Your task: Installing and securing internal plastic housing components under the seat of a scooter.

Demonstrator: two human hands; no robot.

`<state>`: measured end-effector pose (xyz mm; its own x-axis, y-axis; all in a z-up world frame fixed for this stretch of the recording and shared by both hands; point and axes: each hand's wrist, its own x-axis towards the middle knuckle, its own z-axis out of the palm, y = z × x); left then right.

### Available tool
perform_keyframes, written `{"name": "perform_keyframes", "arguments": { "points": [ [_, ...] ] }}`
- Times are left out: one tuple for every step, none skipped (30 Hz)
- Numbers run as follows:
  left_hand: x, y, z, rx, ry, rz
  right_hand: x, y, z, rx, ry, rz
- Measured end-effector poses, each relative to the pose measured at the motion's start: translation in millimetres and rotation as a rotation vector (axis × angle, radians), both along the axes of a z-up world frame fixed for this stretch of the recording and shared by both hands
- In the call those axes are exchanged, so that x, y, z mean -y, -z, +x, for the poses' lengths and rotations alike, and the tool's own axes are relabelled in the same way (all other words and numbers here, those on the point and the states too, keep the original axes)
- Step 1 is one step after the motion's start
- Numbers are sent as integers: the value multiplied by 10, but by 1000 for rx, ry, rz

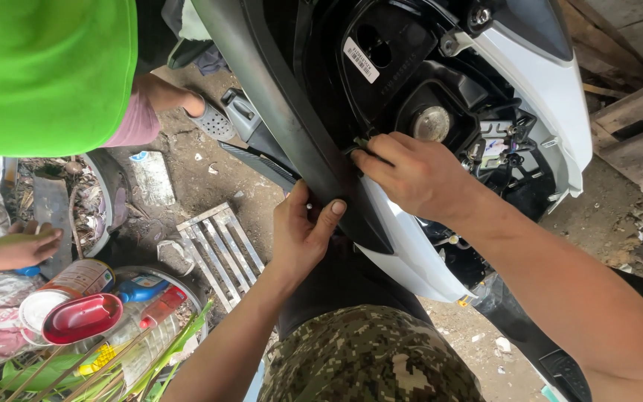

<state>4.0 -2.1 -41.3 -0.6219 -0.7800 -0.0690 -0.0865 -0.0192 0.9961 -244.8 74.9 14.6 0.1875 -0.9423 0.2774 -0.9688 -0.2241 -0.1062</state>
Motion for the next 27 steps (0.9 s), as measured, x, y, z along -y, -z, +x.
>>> {"name": "perform_keyframes", "arguments": {
  "points": [
    [12, -4, 3, -5, 6, -2, 16, -2, 13, 1, 20, -21],
    [24, -10, 7, -9, 12, -5, 32, -5, 27, 3, 41, -42],
    [42, -63, -7, -10, 11, -6, 48, -37, 25, 2, 40, -43],
    [60, -115, -20, -16, 21, -10, 65, -67, 24, 38, 17, -42],
    [78, -168, -28, -21, 29, -14, 87, -96, 26, 76, -9, -40],
    [91, -156, -29, -20, 26, -15, 91, -88, -2, 76, -12, -42],
    [91, -144, -21, -18, 30, -19, 80, -78, -21, 53, -27, -37],
    [90, -131, -14, -16, 34, -23, 68, -67, -42, 31, -41, -32],
    [91, -117, -14, -16, 34, -23, 64, -37, -53, 31, -41, -32],
    [92, -105, -16, -19, 37, -30, 60, -10, -65, 29, -40, -49],
    [98, -95, -15, -22, 41, -38, 59, 16, -75, 27, -38, -66],
    [100, -111, -13, -22, 41, -38, 74, -34, -75, 27, -38, -67],
    [101, -124, -13, -24, 40, -43, 91, -82, -77, 64, -49, -58],
    [103, -136, -13, -26, 39, -48, 108, -130, -80, 100, -59, -48],
    [114, -168, -24, -26, 39, -48, 99, -99, -85, 101, -60, -49],
    [125, -198, -35, -37, 42, -62, 89, -66, -92, 95, -71, -52],
    [127, -225, -48, -49, 46, -75, 67, -33, -99, 88, -80, -54],
    [117, -199, -37, -49, 47, -74, 55, -10, -92, 88, -79, -52],
    [120, -175, -30, -60, 45, -68, 57, 13, -89, 64, -74, -69],
    [124, -151, -23, -71, 43, -63, 60, 35, -85, 40, -68, -85],
    [124, -150, -18, -70, 45, -62, 68, 8, -86, 41, -66, -85],
    [125, -147, -13, -68, 46, -59, 76, -18, -87, 30, -65, -66],
    [127, -144, -14, -67, 47, -56, 90, -46, -96, 18, -64, -47],
    [131, -153, -22, -67, 48, -56, 89, -96, -100, 18, -63, -47],
    [133, -163, -24, -66, 49, -60, 88, -144, -99, 55, -74, -20],
    [134, -173, -24, -64, 51, -63, 88, -192, -97, 92, -84, 8],
    [132, -174, -21, -64, 51, -61, 87, -157, -99, 92, -84, 9]
  ]
}}
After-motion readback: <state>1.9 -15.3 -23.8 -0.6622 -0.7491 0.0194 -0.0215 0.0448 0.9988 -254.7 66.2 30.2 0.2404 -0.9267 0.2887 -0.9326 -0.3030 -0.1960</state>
